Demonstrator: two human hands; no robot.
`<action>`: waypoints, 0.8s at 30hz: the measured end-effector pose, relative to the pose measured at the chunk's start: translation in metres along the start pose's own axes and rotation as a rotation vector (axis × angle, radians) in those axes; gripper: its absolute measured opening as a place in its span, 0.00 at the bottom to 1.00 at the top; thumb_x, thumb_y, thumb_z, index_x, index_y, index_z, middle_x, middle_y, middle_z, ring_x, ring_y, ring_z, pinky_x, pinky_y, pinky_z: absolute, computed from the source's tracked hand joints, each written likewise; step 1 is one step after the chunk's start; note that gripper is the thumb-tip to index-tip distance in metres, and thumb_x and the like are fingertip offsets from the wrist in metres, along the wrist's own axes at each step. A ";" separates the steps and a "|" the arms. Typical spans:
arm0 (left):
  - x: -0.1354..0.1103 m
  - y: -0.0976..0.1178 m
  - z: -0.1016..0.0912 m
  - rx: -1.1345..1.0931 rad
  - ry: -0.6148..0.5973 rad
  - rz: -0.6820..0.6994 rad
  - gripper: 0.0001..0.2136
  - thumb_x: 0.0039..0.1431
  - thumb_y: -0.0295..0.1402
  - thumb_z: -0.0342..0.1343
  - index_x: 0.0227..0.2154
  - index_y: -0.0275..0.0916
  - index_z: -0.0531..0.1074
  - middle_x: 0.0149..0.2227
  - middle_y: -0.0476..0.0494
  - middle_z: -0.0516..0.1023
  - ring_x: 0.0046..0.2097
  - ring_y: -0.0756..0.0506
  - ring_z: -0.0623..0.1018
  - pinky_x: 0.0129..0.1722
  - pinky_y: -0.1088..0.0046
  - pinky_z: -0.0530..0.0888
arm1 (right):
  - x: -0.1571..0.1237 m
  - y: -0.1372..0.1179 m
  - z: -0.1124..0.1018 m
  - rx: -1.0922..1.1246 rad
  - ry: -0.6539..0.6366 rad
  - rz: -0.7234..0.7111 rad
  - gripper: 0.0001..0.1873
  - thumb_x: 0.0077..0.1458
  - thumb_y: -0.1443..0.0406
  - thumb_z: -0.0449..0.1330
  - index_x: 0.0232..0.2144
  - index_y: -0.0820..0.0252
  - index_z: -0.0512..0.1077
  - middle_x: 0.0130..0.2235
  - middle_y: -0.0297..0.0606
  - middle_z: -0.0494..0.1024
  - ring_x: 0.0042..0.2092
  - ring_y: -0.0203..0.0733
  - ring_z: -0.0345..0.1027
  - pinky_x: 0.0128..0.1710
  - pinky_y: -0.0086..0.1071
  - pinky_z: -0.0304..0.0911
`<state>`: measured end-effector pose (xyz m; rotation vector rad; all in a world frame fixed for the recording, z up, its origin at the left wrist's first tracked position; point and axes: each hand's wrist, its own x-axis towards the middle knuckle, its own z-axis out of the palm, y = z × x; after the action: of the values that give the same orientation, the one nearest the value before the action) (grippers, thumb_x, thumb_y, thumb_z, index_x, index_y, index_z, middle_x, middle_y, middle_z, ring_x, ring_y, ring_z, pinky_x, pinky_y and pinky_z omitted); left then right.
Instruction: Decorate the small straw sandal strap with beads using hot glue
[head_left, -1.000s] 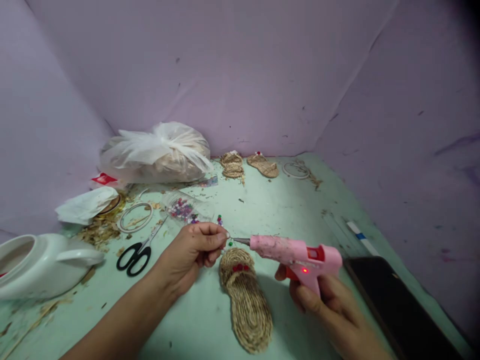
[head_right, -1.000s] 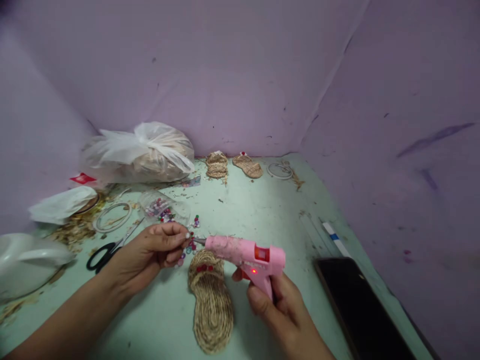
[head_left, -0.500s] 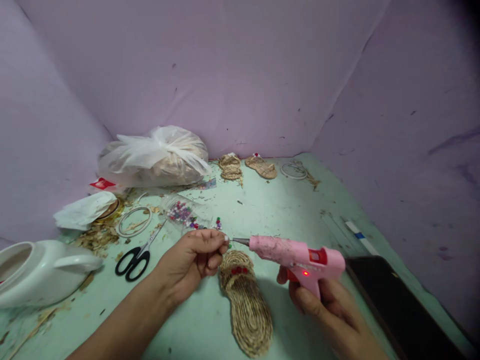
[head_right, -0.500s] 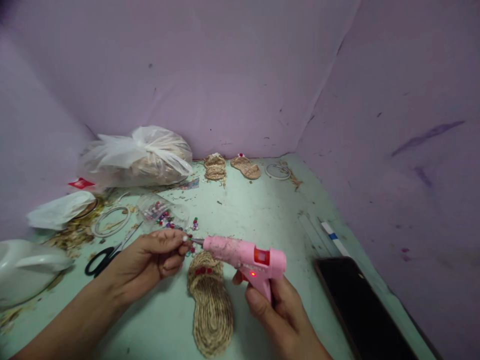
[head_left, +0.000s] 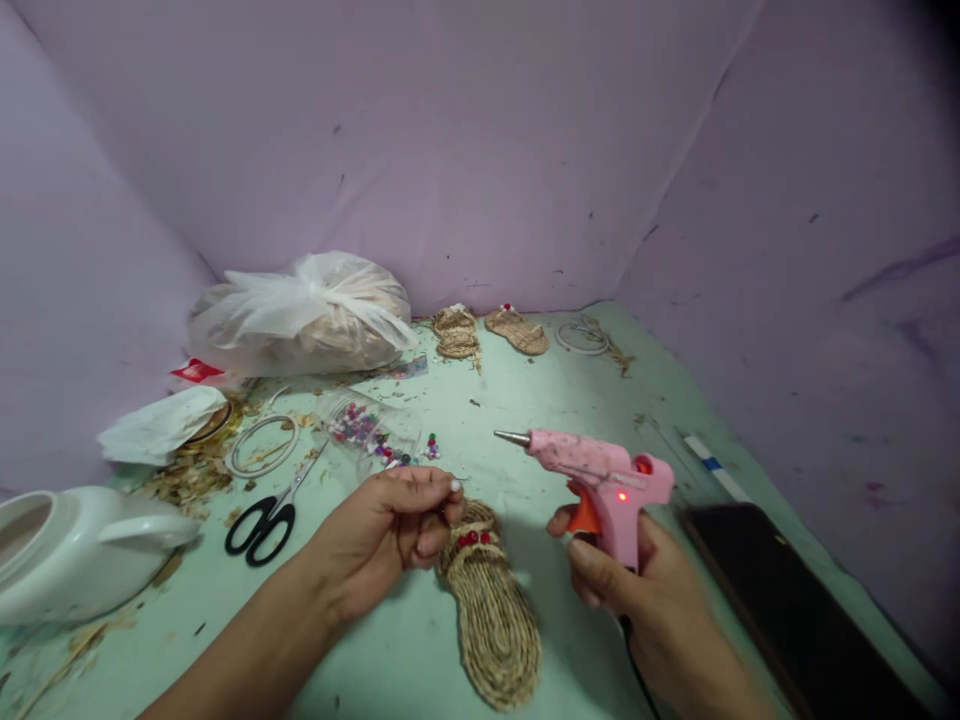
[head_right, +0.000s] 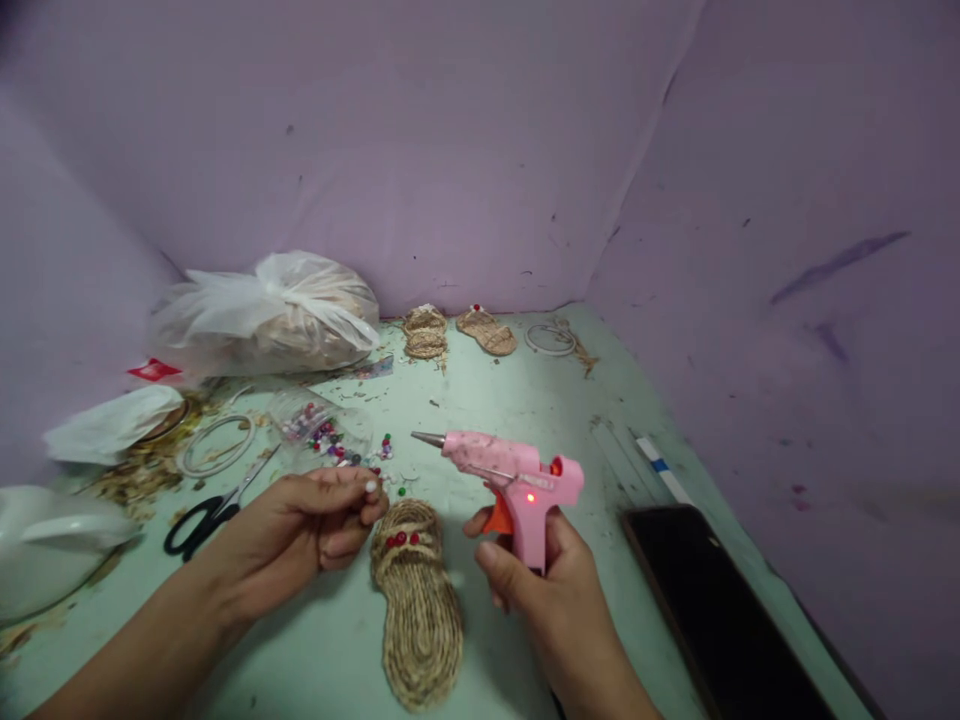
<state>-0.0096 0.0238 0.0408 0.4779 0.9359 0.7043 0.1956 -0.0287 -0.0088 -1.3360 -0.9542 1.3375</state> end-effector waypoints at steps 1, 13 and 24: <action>0.000 -0.001 0.000 0.014 -0.005 0.000 0.05 0.42 0.26 0.60 0.19 0.30 0.70 0.21 0.47 0.70 0.16 0.57 0.62 0.17 0.79 0.50 | 0.002 -0.003 0.005 0.017 0.000 0.023 0.16 0.42 0.58 0.65 0.31 0.60 0.69 0.32 0.38 0.75 0.19 0.29 0.57 0.17 0.26 0.55; -0.006 -0.025 0.012 0.296 0.042 0.082 0.14 0.42 0.39 0.62 0.16 0.32 0.69 0.10 0.52 0.61 0.16 0.56 0.57 0.19 0.77 0.49 | 0.002 -0.020 0.053 -0.100 0.089 -0.104 0.12 0.36 0.61 0.65 0.27 0.58 0.68 0.24 0.35 0.76 0.24 0.38 0.68 0.21 0.30 0.64; -0.003 -0.023 0.012 0.340 0.087 0.025 0.10 0.35 0.34 0.63 0.14 0.32 0.70 0.11 0.52 0.62 0.16 0.57 0.57 0.17 0.78 0.49 | -0.002 -0.023 0.047 -0.193 -0.023 -0.128 0.08 0.39 0.62 0.63 0.24 0.58 0.69 0.22 0.34 0.74 0.23 0.37 0.65 0.20 0.29 0.62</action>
<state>0.0075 0.0051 0.0338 0.7642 1.1402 0.5939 0.1513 -0.0207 0.0184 -1.3812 -1.1888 1.1893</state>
